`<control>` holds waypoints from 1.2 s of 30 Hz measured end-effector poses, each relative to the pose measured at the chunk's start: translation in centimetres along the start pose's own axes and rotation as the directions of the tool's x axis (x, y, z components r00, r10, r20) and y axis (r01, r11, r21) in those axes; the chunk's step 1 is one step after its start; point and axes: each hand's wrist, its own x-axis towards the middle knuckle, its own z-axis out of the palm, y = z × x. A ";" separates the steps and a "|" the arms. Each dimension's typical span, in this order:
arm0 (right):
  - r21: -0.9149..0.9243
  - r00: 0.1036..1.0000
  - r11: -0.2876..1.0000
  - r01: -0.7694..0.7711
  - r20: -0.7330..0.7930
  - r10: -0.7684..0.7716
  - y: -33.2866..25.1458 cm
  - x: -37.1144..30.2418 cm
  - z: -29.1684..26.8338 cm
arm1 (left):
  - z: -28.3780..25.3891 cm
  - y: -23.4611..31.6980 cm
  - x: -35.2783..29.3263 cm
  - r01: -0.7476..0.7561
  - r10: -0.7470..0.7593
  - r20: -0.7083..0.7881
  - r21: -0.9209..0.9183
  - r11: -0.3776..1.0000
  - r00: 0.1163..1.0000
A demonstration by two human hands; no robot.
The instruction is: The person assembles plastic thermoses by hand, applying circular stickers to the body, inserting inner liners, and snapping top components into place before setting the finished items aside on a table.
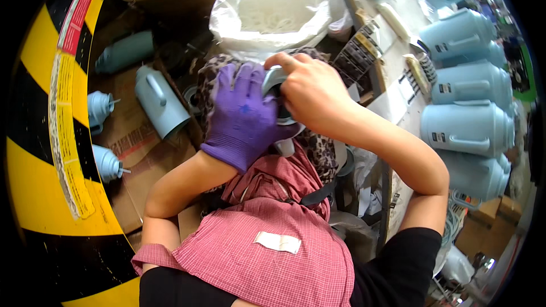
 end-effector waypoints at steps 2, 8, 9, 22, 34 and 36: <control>0.275 0.995 0.957 0.096 -0.062 -0.082 1.9 -1.8 -0.6 | -0.5 -0.8 -0.9 -0.037 0.032 -0.023 -0.264 0.964 0.999; 0.389 0.964 0.882 0.265 -0.140 -0.228 1.2 -2.6 1.4 | -1.0 0.3 -1.1 -0.012 -0.045 -0.082 -0.588 0.809 0.996; 0.464 0.938 0.823 0.326 -0.265 -0.222 1.3 -2.8 2.1 | -1.6 0.3 -1.1 -0.001 -0.062 -0.081 -0.614 0.789 0.995; 0.357 0.668 0.930 0.092 -0.714 0.208 14.2 -4.6 0.1 | -1.5 -17.8 5.8 0.236 -0.079 0.259 -0.656 0.717 0.963; 0.328 0.394 0.684 -0.651 -0.624 0.675 34.6 -1.4 6.4 | 9.8 -15.7 7.9 0.497 -0.203 0.467 -0.685 0.533 0.861; 0.495 0.380 0.655 -0.571 -0.548 0.745 38.7 -3.6 5.8 | 10.8 -14.3 9.6 0.488 -0.192 0.470 -0.661 0.570 0.861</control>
